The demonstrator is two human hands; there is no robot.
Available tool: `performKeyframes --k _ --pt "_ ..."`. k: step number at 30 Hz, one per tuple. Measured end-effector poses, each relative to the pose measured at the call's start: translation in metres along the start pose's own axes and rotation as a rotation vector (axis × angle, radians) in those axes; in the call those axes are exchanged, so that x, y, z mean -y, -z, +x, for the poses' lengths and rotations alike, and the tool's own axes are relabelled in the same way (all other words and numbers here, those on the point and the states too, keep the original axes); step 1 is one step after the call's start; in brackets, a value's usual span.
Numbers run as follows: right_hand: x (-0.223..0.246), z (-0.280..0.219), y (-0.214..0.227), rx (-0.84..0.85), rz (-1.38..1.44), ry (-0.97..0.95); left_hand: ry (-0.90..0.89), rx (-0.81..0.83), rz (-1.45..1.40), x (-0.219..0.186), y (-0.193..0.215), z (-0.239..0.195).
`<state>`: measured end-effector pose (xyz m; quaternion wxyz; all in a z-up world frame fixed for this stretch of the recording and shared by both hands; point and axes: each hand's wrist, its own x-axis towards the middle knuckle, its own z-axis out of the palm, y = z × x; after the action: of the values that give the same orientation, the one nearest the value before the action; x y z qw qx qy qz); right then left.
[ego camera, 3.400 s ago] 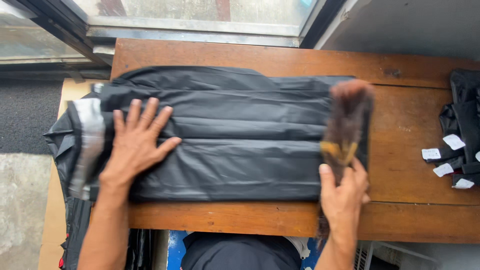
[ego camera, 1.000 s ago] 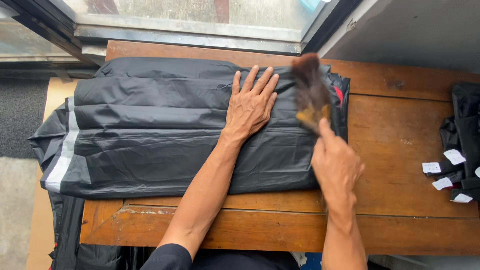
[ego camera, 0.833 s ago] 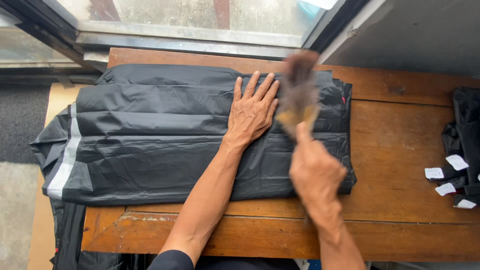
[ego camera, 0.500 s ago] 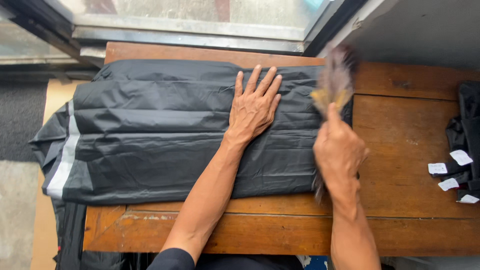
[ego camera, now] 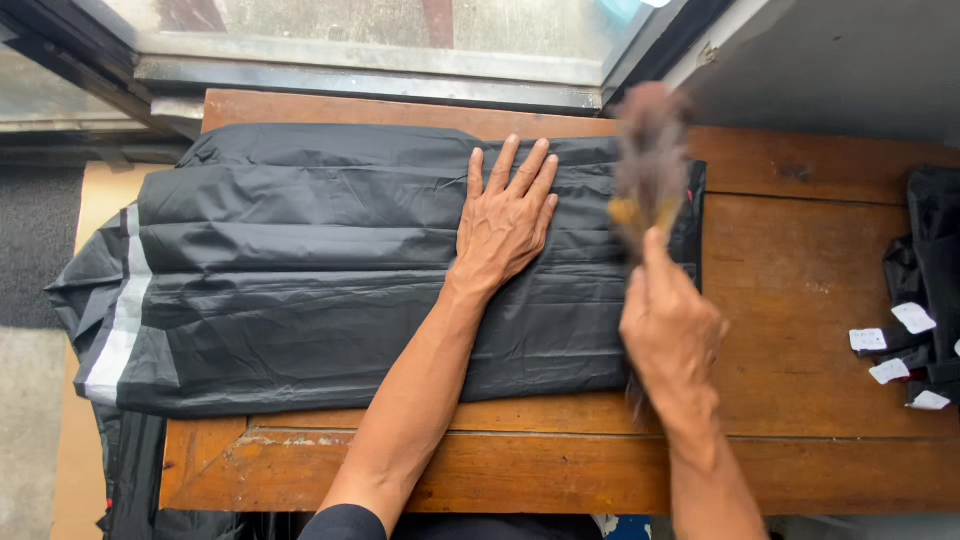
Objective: The person unfolds a black garment with red accents on a wooden table and uses a feather duster to brush the surface. They repeatedly fold and unfold the garment to clean different sections, then fold it back into a compact stack.
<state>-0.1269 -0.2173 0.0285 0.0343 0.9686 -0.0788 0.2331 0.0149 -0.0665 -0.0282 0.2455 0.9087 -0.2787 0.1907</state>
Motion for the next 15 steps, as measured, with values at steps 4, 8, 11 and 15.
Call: performKeyframes --k 4,8,11,15 --pt "0.025 -0.031 0.008 0.086 0.024 0.000 0.036 0.005 0.055 -0.018 -0.002 -0.003" --pt "-0.015 -0.036 0.006 0.057 -0.041 -0.081 0.074 0.030 -0.006 -0.038 -0.017 0.001" --pt "-0.038 -0.037 0.007 0.123 0.007 -0.179 0.009 0.101 -0.058 -0.032 -0.013 0.009" --pt "-0.022 -0.039 0.017 0.116 0.080 -0.199 0.028 0.162 -0.130 -0.005 0.004 0.007"
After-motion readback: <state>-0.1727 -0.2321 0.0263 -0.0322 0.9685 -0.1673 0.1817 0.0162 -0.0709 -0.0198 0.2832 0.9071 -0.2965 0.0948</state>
